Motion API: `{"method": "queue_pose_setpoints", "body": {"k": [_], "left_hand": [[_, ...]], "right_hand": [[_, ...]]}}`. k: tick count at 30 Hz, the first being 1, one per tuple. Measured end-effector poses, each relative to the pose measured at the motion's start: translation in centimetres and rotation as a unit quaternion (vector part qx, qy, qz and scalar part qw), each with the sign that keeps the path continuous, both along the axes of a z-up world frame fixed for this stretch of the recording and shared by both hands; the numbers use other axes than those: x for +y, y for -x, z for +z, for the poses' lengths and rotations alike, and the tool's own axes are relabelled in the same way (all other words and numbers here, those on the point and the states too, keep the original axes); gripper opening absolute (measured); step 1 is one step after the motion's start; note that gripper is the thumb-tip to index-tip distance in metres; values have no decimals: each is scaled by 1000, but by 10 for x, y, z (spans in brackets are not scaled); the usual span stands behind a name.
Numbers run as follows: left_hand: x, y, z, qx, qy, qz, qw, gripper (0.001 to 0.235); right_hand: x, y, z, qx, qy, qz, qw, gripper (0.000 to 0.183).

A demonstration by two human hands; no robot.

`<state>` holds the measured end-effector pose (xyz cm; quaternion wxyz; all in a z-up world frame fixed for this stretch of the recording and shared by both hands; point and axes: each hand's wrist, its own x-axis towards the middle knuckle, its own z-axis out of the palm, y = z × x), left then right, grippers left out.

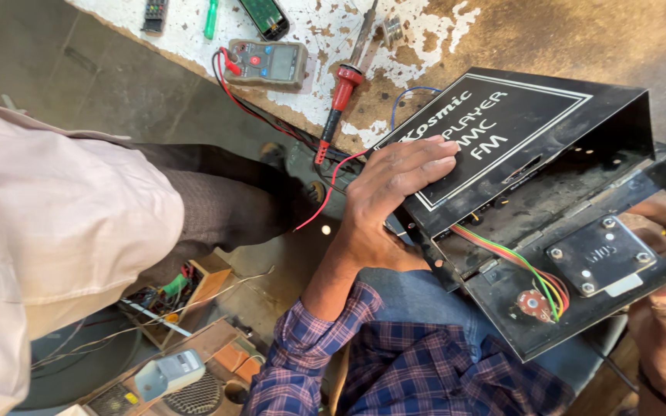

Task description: The person works on a Kosmic USB player, opening the case and manipulating internal wires. They twist and connect wires by hand, occasionally using a multimeter probe to test connections. The person also handles a small circuit board and a power supply unit during the repair process.

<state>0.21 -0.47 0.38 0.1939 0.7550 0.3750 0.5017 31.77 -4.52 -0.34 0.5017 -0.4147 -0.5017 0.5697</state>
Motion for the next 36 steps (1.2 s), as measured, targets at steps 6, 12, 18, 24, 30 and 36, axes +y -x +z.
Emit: {"method": "queue_pose_setpoints", "body": {"k": [6, 12, 18, 24, 30, 36], "left_hand": [[-14, -14, -15, 34, -17, 11, 999, 83], [-25, -59, -42, 143, -83, 89, 982, 47], [-31, -69, -46, 211, -102, 100, 967, 34], [-36, -78, -44, 326, -115, 109, 932, 41], [-38, -85, -47, 339, -98, 134, 926, 41], [-45, -90, -35, 315, -55, 147, 936, 44]], "right_hand": [[-11, -23, -15, -115, -19, -39, 992, 53], [-10, -20, -31, -218, -34, -124, 967, 55], [-12, -18, -33, -281, -44, -109, 952, 58], [-22, -43, -53, -517, -144, -99, 838, 52], [-31, -35, -44, -465, -23, -129, 876, 60], [4, 11, -1, -536, -256, 16, 804, 49]]}}
